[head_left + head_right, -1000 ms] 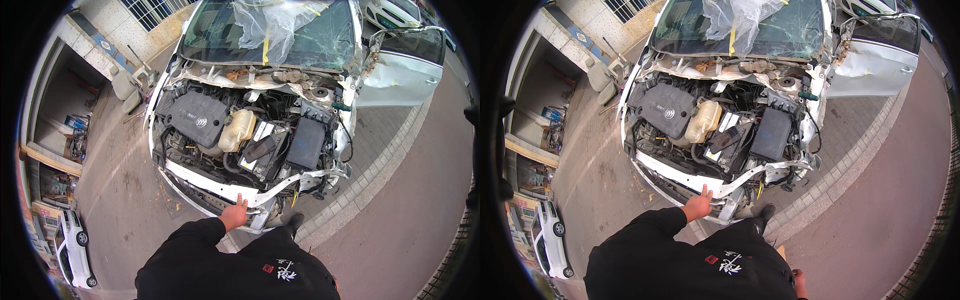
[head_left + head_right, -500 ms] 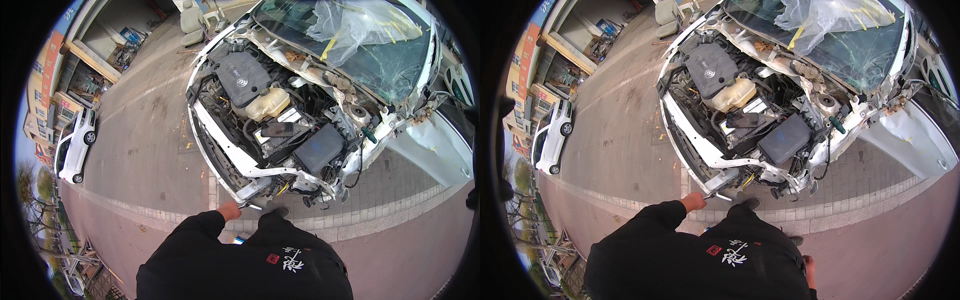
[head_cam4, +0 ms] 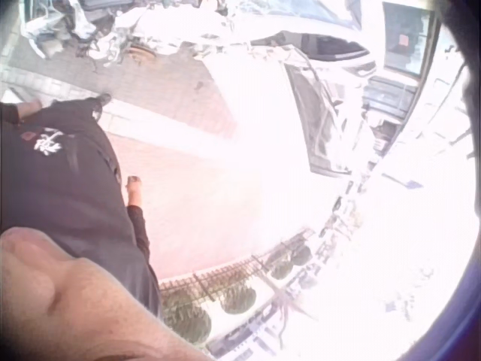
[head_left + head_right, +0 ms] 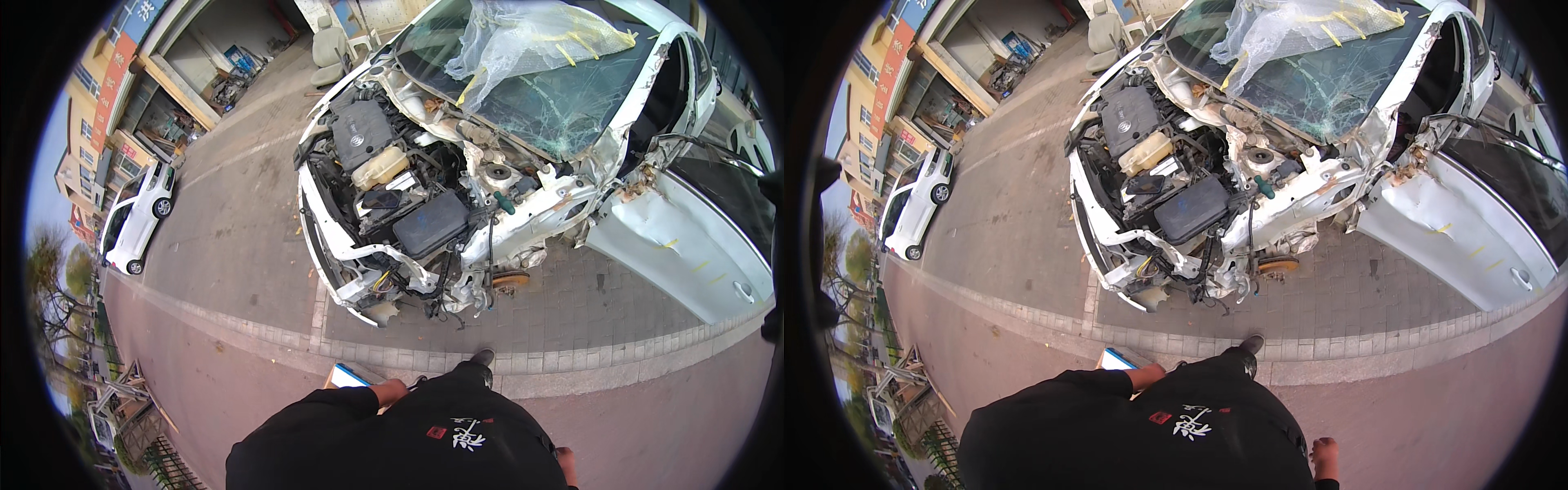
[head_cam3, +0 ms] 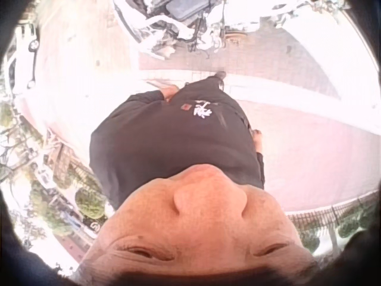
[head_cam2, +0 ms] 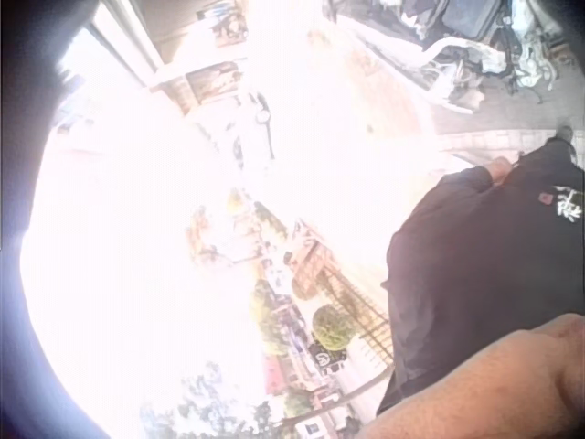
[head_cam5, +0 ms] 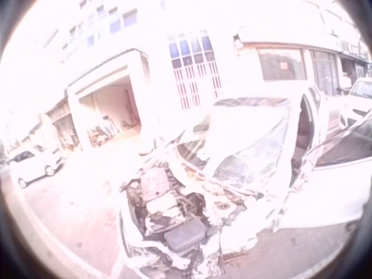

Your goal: The person selects a ratchet from a tool cart, walks to a damaged white car, and uses the ratchet to loosen and remove bolts from the windshield wiper linkage. They then detach the linkage and place it in a cardboard box.

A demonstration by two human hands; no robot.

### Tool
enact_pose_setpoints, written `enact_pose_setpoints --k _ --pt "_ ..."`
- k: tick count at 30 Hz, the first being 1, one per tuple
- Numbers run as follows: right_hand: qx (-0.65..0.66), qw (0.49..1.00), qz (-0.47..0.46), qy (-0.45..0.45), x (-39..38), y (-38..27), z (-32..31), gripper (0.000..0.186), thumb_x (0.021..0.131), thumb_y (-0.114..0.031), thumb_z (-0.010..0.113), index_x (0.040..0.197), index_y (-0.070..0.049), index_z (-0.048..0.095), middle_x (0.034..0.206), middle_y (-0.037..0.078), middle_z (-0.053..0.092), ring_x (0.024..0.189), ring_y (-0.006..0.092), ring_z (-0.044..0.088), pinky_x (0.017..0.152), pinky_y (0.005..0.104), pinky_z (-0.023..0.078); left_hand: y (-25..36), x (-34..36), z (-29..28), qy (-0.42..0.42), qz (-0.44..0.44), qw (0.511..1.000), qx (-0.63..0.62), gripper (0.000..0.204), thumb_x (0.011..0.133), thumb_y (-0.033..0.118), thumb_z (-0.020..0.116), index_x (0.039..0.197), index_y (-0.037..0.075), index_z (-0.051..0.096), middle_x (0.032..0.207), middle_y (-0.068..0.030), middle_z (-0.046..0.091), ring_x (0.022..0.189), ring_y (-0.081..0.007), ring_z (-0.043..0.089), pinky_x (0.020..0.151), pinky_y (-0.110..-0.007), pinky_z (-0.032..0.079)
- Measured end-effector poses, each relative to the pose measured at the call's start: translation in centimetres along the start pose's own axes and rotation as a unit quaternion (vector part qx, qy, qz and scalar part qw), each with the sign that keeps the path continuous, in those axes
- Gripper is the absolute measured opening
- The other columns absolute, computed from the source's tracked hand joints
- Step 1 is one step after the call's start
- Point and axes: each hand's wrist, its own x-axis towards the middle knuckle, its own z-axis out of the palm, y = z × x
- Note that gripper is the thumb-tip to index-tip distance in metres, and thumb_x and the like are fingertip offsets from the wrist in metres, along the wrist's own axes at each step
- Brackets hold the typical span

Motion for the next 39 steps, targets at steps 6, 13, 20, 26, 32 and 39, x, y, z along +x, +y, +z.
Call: enact_pose_setpoints --k 6,13,20,26,32,39 --pt "0.049 0.993 -0.091 0.057 6.7 4.1 -8.5 0.036 0.097 -0.016 0.072 0.126 0.005 0.070 0.095 0.018 0.078 0.069 0.0263 0.075 0.064 0.0400 0.062 11.9 3.5 -5.7 -0.029 -0.166 0.979 -0.118 0.042 0.092 0.038 0.067 0.109 0.003 0.082 0.106 -0.0220 0.082 0.100 -0.0420 0.079 0.087 -0.052 0.062" --pt "0.097 0.988 0.019 0.116 9.1 26.3 -14.4 0.042 0.094 -0.028 0.080 0.122 0.004 0.076 0.109 0.024 0.081 0.100 0.0303 0.080 0.089 0.0429 0.062 35.5 17.4 -19.4 -0.055 0.002 0.976 0.209 0.039 0.091 0.031 0.064 0.110 0.003 0.083 0.102 -0.0238 0.080 0.104 -0.0449 0.078 0.088 -0.054 0.060" --pt "0.063 0.986 0.131 0.087 10.9 31.6 -30.4 0.044 0.091 -0.028 0.080 0.123 0.002 0.075 0.109 0.024 0.081 0.103 0.0360 0.079 0.091 0.0465 0.061 68.3 31.0 -28.8 0.136 0.092 0.986 0.041 0.045 0.094 0.046 0.068 0.091 0.002 0.079 0.091 -0.0206 0.080 0.086 -0.0395 0.077 0.078 -0.052 0.060" --pt "-0.013 0.988 0.027 0.152 19.7 33.8 -55.1 0.046 0.090 -0.026 0.079 0.127 0.001 0.074 0.108 0.023 0.081 0.104 0.0395 0.078 0.092 0.0486 0.061 88.6 28.6 -22.1 0.223 0.075 0.956 -0.174 0.045 0.092 0.046 0.069 0.097 0.002 0.078 0.094 -0.0237 0.078 0.093 -0.0432 0.076 0.084 -0.053 0.058" --pt "0.062 0.948 -0.155 0.272 33.0 22.0 -88.1 0.048 0.092 -0.014 0.077 0.138 -0.001 0.068 0.121 0.019 0.076 0.100 0.0334 0.075 0.091 0.0448 0.059 100.8 26.0 -15.1 0.276 0.107 0.936 -0.188 0.045 0.095 0.047 0.070 0.090 0.003 0.078 0.083 -0.0247 0.074 0.085 -0.0429 0.076 0.077 -0.052 0.057" --pt "0.245 0.879 -0.331 0.241 35.1 0.6 -111.1 0.071 0.100 -0.006 0.068 0.166 -0.001 0.042 0.154 0.014 0.058 0.088 0.0123 0.064 0.080 0.0297 0.056 111.7 35.9 -13.9 0.237 0.088 0.963 -0.089 0.047 0.097 0.047 0.061 0.091 0.004 0.079 0.091 -0.0263 0.076 0.092 -0.0472 0.076 0.083 -0.057 0.059"
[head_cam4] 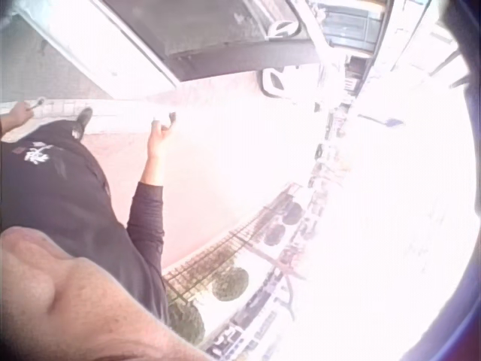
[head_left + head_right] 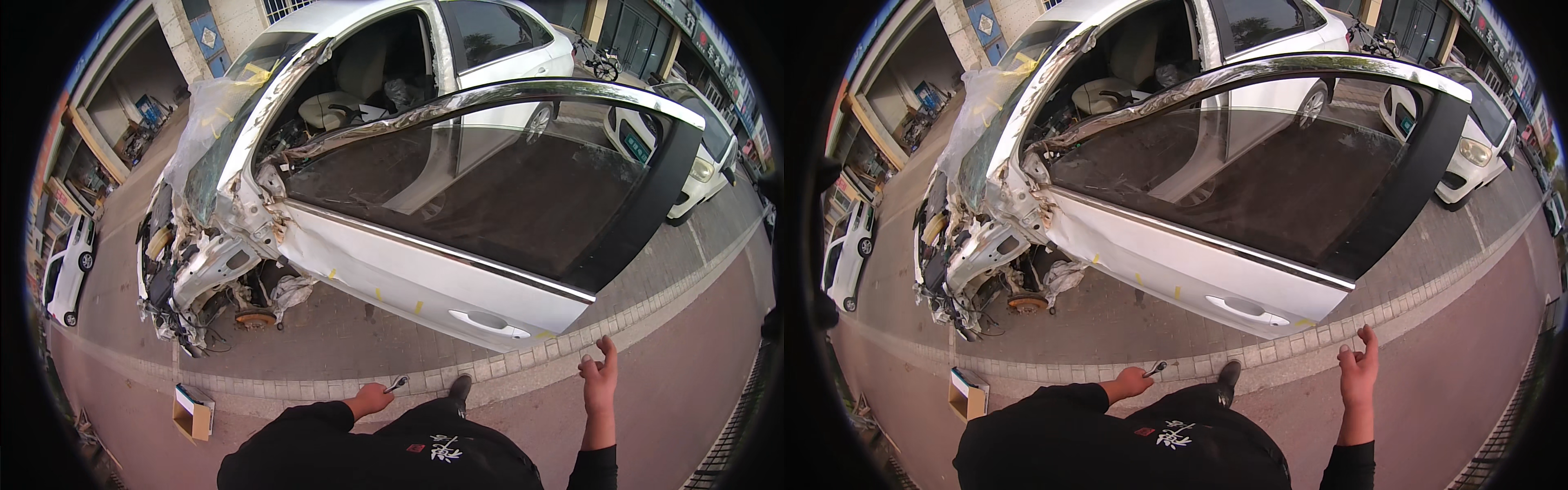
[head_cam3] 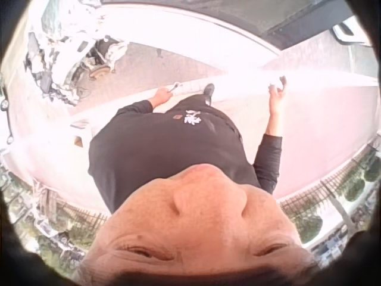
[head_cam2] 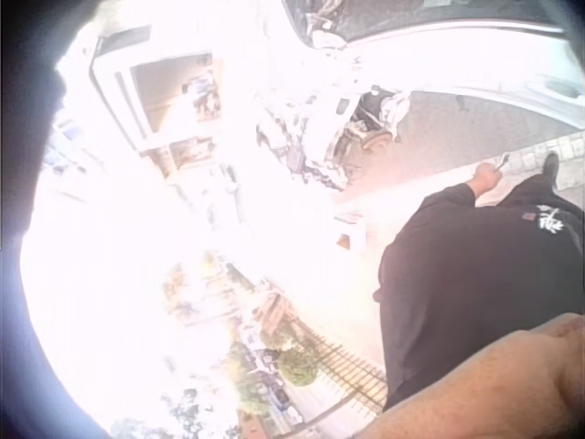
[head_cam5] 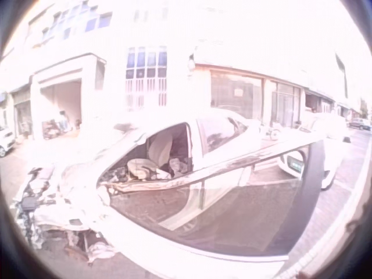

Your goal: The person selects a ratchet from a tool cart, walks to a damaged white car, and uses the ratchet to loosen and remove bolts from the windshield wiper linkage. They then detach the linkage and place it in a cardboard box.

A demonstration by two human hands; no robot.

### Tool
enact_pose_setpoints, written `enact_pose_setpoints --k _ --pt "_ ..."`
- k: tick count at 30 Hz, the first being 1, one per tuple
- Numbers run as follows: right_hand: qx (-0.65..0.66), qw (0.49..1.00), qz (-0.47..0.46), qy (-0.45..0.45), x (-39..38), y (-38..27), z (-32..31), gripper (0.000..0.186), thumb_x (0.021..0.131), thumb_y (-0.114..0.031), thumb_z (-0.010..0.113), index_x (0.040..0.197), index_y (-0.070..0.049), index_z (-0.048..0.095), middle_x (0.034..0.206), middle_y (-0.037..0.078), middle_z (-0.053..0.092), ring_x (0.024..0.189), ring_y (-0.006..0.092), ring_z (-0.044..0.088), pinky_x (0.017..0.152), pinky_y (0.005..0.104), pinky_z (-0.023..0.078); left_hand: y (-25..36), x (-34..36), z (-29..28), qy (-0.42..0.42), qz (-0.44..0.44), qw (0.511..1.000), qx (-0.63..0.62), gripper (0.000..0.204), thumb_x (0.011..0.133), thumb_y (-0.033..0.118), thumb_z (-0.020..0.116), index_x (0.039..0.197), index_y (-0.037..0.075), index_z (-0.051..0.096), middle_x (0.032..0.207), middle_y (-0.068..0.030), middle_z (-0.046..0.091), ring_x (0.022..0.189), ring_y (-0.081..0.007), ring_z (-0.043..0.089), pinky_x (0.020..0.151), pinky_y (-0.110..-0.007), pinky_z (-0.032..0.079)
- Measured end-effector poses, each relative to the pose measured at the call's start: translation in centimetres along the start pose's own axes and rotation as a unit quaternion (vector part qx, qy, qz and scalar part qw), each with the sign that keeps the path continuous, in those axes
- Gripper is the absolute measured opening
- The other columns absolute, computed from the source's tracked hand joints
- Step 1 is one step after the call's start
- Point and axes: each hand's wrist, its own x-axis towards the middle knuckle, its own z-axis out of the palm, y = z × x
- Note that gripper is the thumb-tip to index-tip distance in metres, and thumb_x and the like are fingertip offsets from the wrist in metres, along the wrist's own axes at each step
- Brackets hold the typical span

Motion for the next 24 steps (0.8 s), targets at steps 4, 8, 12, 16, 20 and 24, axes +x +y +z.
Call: enact_pose_setpoints --k 4,8,12,16,20,24 --pt "0.045 0.994 -0.063 -0.071 7.4 -5.1 -2.6 0.073 0.100 -0.006 0.067 0.167 -0.001 0.040 0.156 0.015 0.056 0.091 0.0111 0.063 0.081 0.0294 0.056 4.1 7.3 2.9 -0.126 0.075 0.971 0.190 0.045 0.098 0.040 0.056 0.094 0.003 0.080 0.097 -0.0281 0.077 0.096 -0.0495 0.075 0.085 -0.060 0.058" --pt "0.071 0.959 -0.121 -0.245 14.7 -9.7 -5.9 0.071 0.097 -0.002 0.072 0.163 -0.001 0.046 0.150 0.013 0.059 0.091 0.0104 0.061 0.081 0.0283 0.054 12.0 12.5 3.9 -0.199 -0.004 0.960 0.199 0.037 0.096 0.033 0.058 0.094 0.004 0.081 0.097 -0.0264 0.078 0.094 -0.0469 0.076 0.082 -0.059 0.058" --pt "0.013 0.835 -0.246 -0.491 22.0 -12.1 -7.9 0.062 0.094 -0.001 0.076 0.154 -0.001 0.057 0.136 0.014 0.068 0.095 0.0140 0.066 0.082 0.0309 0.056 20.3 15.5 4.4 -0.248 -0.056 0.952 0.167 0.033 0.098 0.029 0.062 0.086 0.004 0.080 0.085 -0.0200 0.079 0.082 -0.0381 0.077 0.076 -0.053 0.058" --pt "-0.001 0.692 -0.276 -0.667 29.8 -12.3 -8.3 0.059 0.097 -0.009 0.076 0.154 -0.004 0.059 0.135 0.018 0.070 0.093 0.0243 0.074 0.082 0.0376 0.060 27.8 14.2 7.3 -0.180 -0.246 0.951 -0.049 0.043 0.102 0.035 0.064 0.078 0.002 0.076 0.071 -0.0153 0.074 0.071 -0.0319 0.075 0.072 -0.050 0.057" --pt "-0.063 0.620 -0.269 -0.735 37.7 -13.1 -6.9 0.063 0.099 -0.017 0.074 0.158 -0.005 0.055 0.136 0.019 0.070 0.088 0.0297 0.075 0.085 0.0408 0.061 36.9 12.5 12.2 -0.199 -0.309 0.923 -0.117 0.039 0.101 0.037 0.065 0.090 0.002 0.079 0.086 -0.0186 0.079 0.082 -0.0339 0.078 0.077 -0.050 0.059" --pt "-0.061 0.525 -0.291 -0.798 43.7 -14.2 -3.8 0.067 0.098 -0.020 0.076 0.159 -0.003 0.053 0.137 0.021 0.068 0.089 0.0261 0.076 0.086 0.0410 0.061 44.1 14.3 14.9 -0.165 -0.340 0.906 -0.192 0.039 0.100 0.038 0.065 0.095 0.002 0.079 0.090 -0.0197 0.079 0.085 -0.0350 0.078 0.079 -0.050 0.059"
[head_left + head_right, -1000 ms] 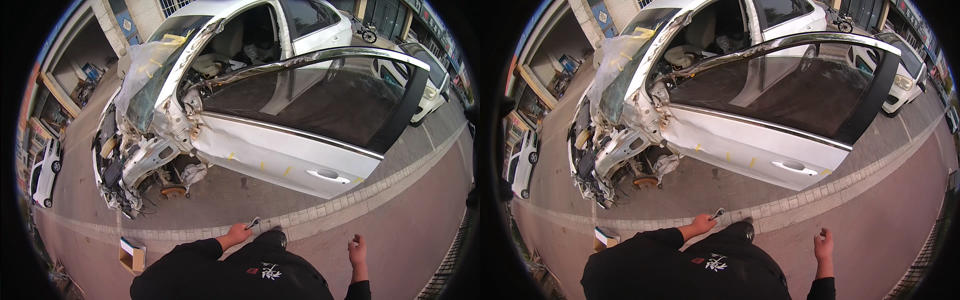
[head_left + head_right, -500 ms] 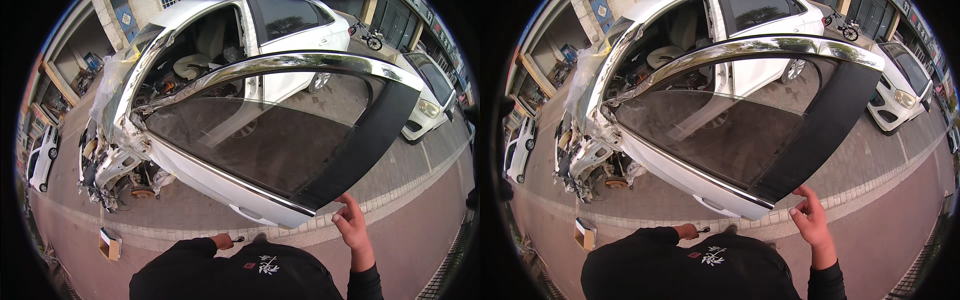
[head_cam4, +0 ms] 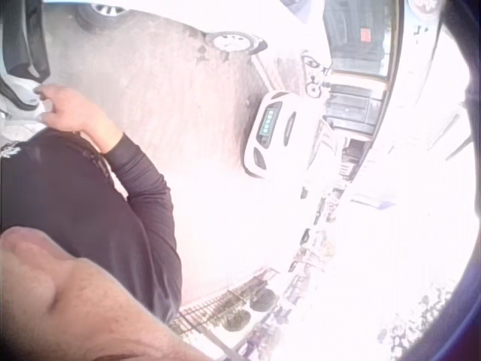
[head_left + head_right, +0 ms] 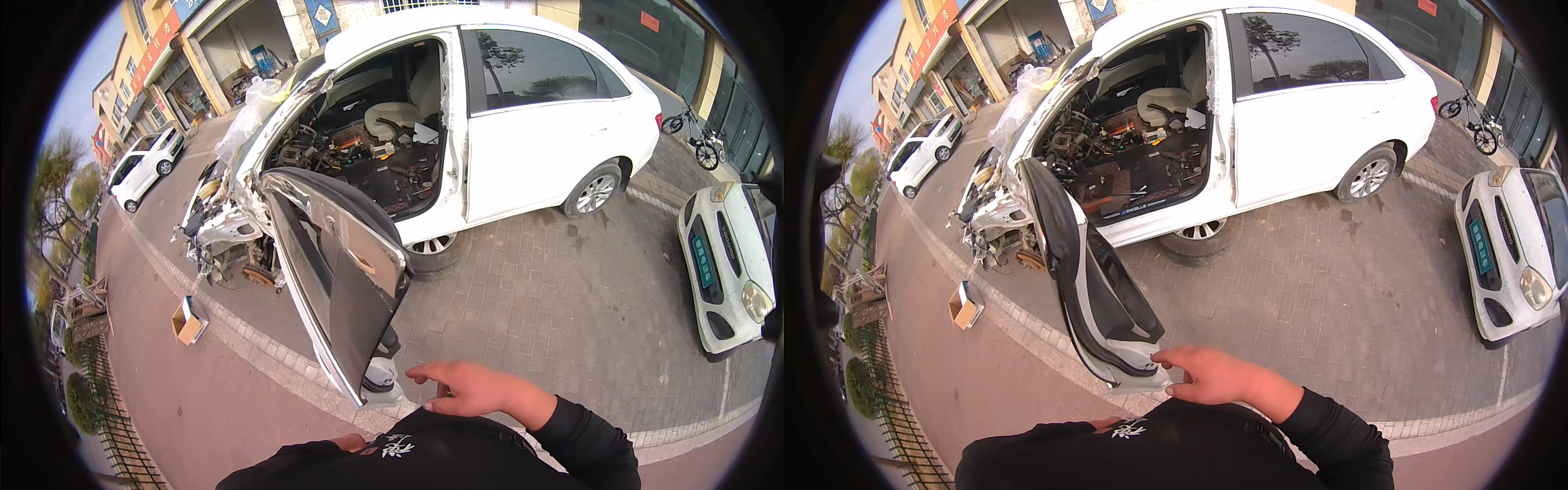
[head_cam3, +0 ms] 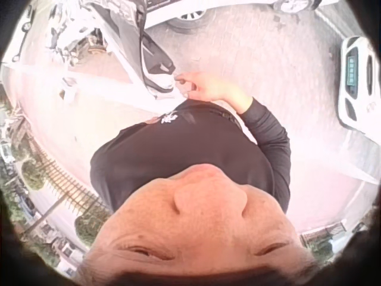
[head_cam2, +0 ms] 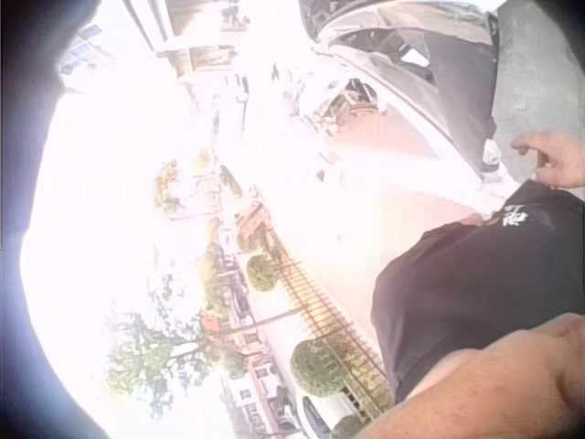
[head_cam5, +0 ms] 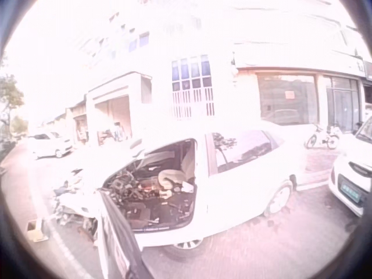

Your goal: The person selects a ratchet from a tool cart, walks to a damaged white car, and uses the ratchet to loosen and remove bolts from the windshield wiper linkage. They then detach the linkage and place it in a cardboard box.

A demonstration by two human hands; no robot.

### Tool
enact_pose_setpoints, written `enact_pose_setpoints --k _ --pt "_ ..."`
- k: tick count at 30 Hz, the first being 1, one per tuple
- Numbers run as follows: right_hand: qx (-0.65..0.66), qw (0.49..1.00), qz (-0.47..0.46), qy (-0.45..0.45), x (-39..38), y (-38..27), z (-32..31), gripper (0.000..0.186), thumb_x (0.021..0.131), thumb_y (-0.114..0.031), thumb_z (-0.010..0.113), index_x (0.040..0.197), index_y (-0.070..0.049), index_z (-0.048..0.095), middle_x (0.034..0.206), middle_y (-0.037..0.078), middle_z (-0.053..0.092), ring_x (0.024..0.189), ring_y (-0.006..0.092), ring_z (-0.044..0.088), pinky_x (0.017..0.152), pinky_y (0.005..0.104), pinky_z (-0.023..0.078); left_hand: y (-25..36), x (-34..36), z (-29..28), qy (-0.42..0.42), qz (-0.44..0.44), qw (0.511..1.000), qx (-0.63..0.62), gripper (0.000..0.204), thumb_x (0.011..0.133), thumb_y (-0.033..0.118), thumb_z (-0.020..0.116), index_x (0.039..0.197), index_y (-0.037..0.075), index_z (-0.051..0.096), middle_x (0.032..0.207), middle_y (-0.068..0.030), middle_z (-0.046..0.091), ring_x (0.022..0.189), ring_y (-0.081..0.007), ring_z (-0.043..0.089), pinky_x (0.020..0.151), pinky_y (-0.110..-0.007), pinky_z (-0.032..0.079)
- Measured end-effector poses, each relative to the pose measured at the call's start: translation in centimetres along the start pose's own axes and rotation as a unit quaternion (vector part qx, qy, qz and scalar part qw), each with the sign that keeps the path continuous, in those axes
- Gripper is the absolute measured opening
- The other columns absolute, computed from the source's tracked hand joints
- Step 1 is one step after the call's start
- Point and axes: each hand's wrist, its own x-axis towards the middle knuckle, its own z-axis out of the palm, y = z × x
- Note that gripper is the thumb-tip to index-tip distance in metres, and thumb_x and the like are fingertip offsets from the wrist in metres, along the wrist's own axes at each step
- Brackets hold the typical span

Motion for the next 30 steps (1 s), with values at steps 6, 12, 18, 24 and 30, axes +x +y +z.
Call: enact_pose_setpoints --k 6,12,18,24,30 --pt "-0.003 0.998 0.047 -0.038 2.7 7.4 -8.5 0.064 0.101 -0.023 0.076 0.159 -0.007 0.053 0.140 0.020 0.067 0.097 0.0247 0.074 0.089 0.0394 0.060 8.5 1.7 0.7 0.019 -0.012 0.996 -0.092 0.041 0.099 0.040 0.065 0.101 0.002 0.079 0.095 -0.0213 0.079 0.089 -0.0367 0.079 0.082 -0.051 0.060" --pt "0.027 0.995 0.063 -0.077 6.3 13.1 -16.8 0.061 0.103 -0.028 0.074 0.158 -0.009 0.055 0.138 0.016 0.069 0.096 0.0238 0.070 0.089 0.0394 0.059 17.6 4.1 -1.5 0.054 -0.010 0.984 -0.171 0.044 0.098 0.042 0.064 0.107 0.001 0.079 0.101 -0.0228 0.079 0.094 -0.0384 0.079 0.086 -0.051 0.061" --pt "0.041 0.988 0.073 -0.133 12.9 22.1 -28.7 0.057 0.104 -0.033 0.074 0.152 -0.007 0.060 0.129 0.013 0.074 0.101 0.0256 0.071 0.091 0.0413 0.058 26.1 7.2 -5.6 0.089 -0.026 0.968 -0.233 0.049 0.096 0.044 0.064 0.113 0.001 0.080 0.107 -0.0244 0.079 0.098 -0.0401 0.079 0.089 -0.052 0.061" --pt "-0.067 0.974 0.132 -0.171 20.7 31.5 -40.8 0.053 0.100 -0.034 0.076 0.142 -0.003 0.065 0.117 0.015 0.078 0.107 0.0305 0.075 0.093 0.0434 0.058 35.3 5.6 -14.4 0.181 -0.136 0.900 -0.373 0.058 0.092 0.054 0.067 0.110 0.001 0.081 0.115 -0.0281 0.079 0.110 -0.0452 0.075 0.098 -0.053 0.058" --pt "-0.025 0.966 0.208 -0.150 31.4 42.0 -45.4 0.049 0.096 -0.033 0.077 0.133 -0.001 0.070 0.113 0.018 0.078 0.107 0.0346 0.075 0.094 0.0448 0.058 38.9 6.0 -33.7 0.369 -0.164 0.756 -0.515 0.047 0.083 0.043 0.087 0.078 0.003 0.063 0.075 -0.0155 0.069 0.069 -0.0306 0.068 0.070 -0.045 0.054"
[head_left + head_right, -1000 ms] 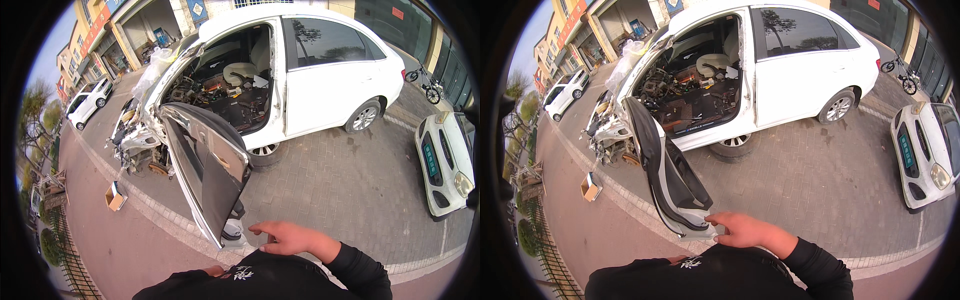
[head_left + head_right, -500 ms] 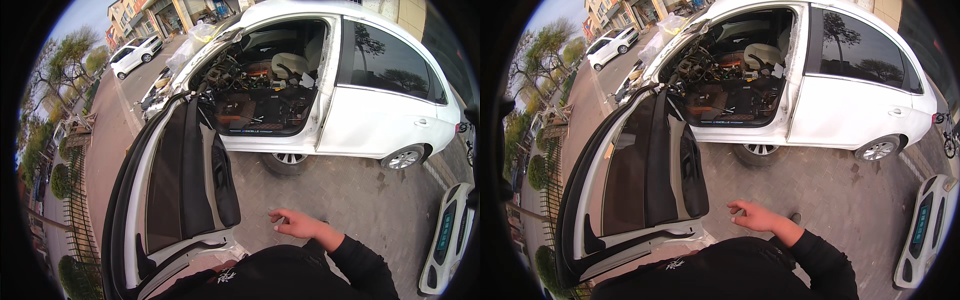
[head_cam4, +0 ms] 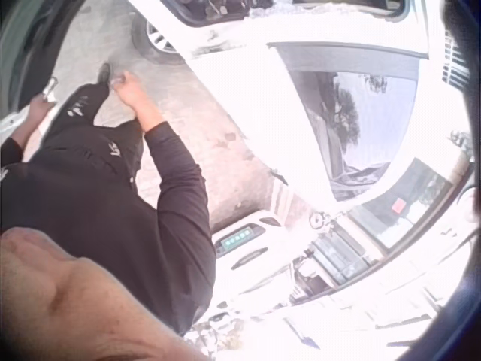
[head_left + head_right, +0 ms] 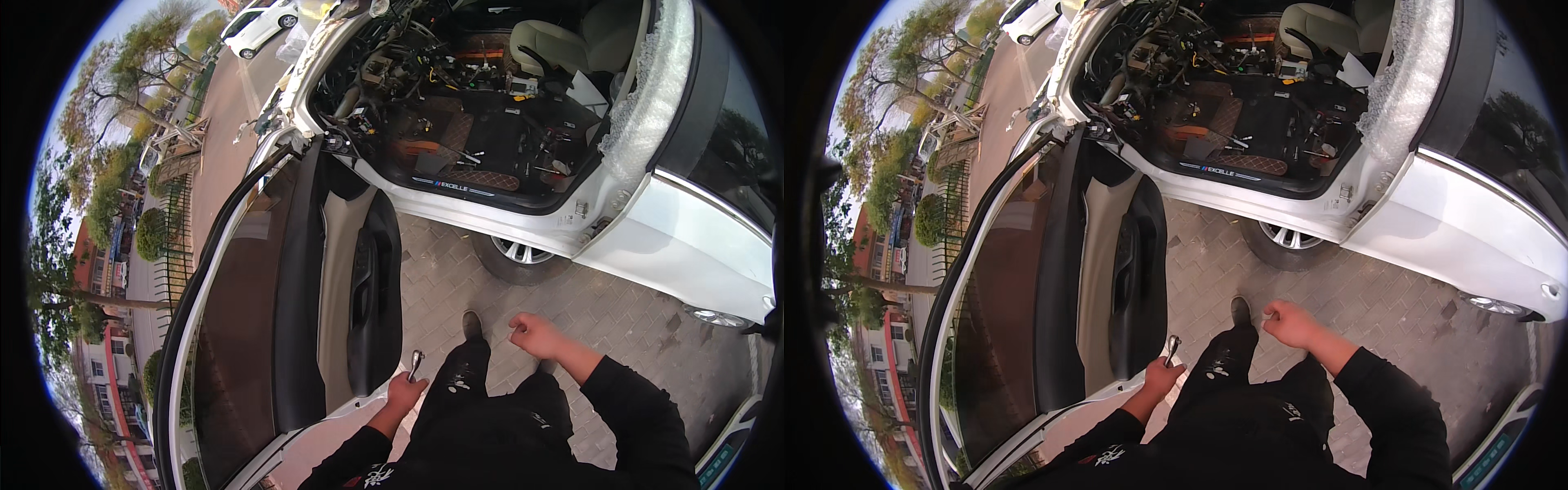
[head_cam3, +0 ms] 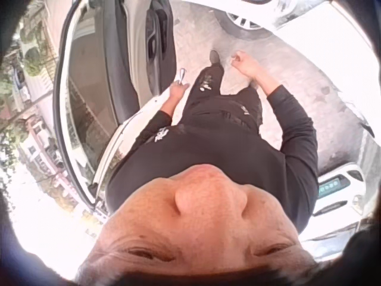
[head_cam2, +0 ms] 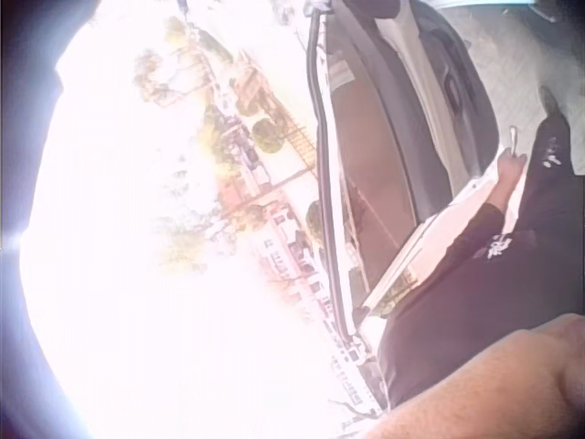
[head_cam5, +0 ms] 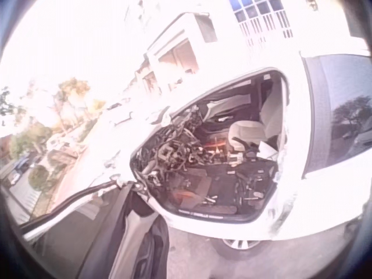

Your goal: The person selects a ratchet from a tool cart, walks to a damaged white car, and uses the ratchet to loosen and remove bolts from the windshield wiper linkage. They then detach the linkage and place it in a cardboard box.

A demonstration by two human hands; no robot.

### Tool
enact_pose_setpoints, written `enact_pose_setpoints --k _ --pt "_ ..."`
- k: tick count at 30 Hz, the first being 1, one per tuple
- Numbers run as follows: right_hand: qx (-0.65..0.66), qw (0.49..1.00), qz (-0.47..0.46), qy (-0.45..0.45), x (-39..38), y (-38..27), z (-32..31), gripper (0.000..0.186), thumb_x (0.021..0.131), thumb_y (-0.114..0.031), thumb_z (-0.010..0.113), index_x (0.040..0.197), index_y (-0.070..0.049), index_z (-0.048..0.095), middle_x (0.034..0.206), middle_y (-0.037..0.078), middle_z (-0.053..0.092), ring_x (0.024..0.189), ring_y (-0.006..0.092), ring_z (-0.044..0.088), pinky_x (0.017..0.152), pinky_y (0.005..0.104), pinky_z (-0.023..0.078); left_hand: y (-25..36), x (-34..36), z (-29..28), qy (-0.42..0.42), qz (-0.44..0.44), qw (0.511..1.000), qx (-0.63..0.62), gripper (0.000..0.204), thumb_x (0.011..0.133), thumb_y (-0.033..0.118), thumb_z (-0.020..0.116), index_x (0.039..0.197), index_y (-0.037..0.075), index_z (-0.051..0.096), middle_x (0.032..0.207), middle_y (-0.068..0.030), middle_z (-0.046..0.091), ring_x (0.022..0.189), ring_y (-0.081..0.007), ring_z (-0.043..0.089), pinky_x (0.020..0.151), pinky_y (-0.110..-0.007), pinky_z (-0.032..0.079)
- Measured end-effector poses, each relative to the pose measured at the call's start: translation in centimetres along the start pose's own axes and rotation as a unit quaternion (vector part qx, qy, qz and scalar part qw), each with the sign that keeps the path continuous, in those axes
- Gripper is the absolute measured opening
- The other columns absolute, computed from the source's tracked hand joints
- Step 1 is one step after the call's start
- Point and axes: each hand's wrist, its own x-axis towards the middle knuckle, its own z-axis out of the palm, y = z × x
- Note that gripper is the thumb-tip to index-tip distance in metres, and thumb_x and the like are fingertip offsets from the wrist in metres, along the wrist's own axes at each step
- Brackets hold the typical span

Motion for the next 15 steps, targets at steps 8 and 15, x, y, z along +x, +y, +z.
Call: enact_pose_setpoints --k 8,15 --pt "0.140 0.975 0.165 0.054 22.7 2.3 -6.7 0.052 0.095 -0.028 0.078 0.138 -0.002 0.066 0.124 0.018 0.074 0.102 0.0291 0.074 0.082 0.0433 0.059 23.3 28.0 1.0 -0.051 0.023 0.973 -0.226 0.045 0.090 0.016 0.090 0.076 0.015 0.047 0.070 0.0055 0.048 0.063 -0.0086 0.041 0.058 -0.033 0.037" --pt "0.281 0.866 0.217 0.352 47.4 6.9 -19.6 0.030 0.096 -0.022 0.072 0.120 -0.005 0.070 0.101 0.011 0.073 0.089 0.0241 0.070 0.078 0.0397 0.057 39.4 58.5 7.2 -0.091 0.019 0.956 -0.277 0.036 0.097 0.018 0.083 0.082 0.015 0.051 0.064 0.0041 0.049 0.049 -0.0101 0.040 0.045 -0.036 0.030"
